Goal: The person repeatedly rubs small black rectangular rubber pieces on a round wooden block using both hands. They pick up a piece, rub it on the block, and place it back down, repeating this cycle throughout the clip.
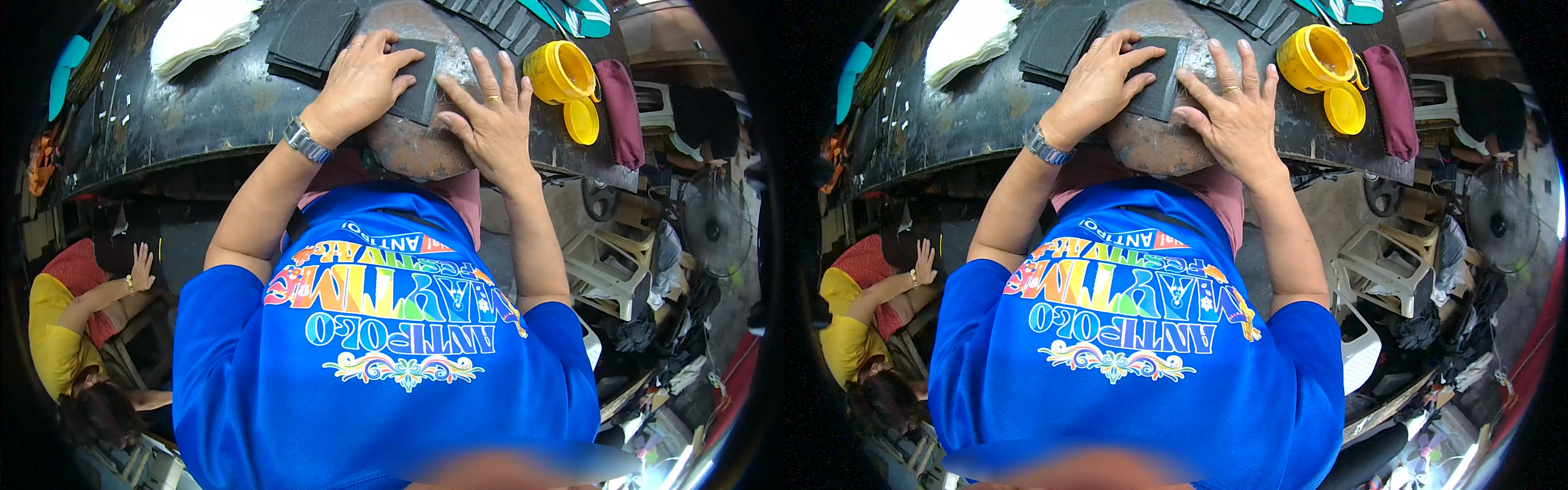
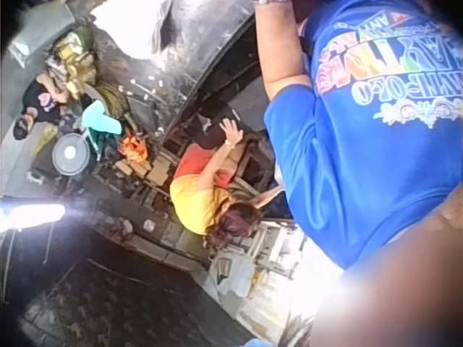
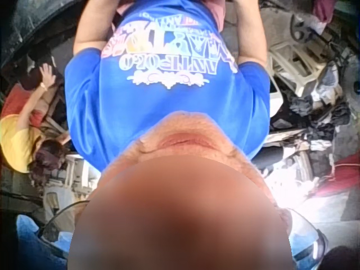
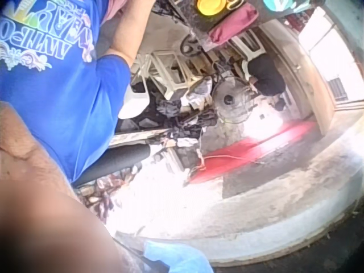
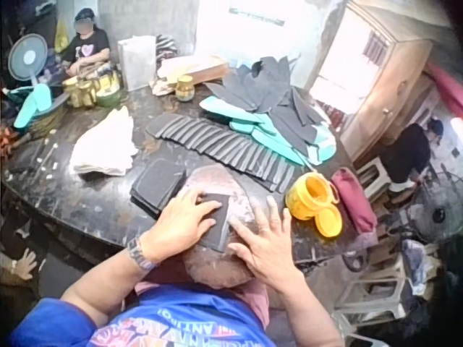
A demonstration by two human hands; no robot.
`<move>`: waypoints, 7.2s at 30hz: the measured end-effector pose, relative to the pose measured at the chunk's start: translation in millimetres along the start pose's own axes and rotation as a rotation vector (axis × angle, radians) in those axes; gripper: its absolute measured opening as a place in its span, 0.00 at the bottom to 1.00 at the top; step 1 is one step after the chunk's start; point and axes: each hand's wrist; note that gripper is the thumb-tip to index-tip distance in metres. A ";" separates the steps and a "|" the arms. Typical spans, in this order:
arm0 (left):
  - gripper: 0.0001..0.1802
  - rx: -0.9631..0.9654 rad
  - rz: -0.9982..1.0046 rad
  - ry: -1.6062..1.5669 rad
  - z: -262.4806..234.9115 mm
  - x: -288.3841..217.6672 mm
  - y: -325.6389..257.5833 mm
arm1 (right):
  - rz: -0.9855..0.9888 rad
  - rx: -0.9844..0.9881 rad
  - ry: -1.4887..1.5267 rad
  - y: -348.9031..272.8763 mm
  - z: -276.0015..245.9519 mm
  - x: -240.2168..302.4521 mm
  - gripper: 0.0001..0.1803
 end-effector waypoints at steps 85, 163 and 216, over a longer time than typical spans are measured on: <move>0.17 0.029 -0.118 -0.653 -17.8 -0.3 27.6 | 0.541 -0.310 -0.043 16.8 -84.4 -128.5 0.29; 0.32 -0.241 -0.188 0.163 6.5 316.7 151.8 | 0.319 -0.249 0.488 -1.9 15.4 46.3 0.38; 0.22 -0.027 0.044 -0.146 3.0 -1.0 2.9 | 0.296 -0.091 0.546 6.6 19.0 -25.1 0.22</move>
Point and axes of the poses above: each hand's wrist, its own y-axis towards the middle knuckle, its own z-axis out of the palm, x = y × z, and after that the axes turned 9 degrees about y, right-handed
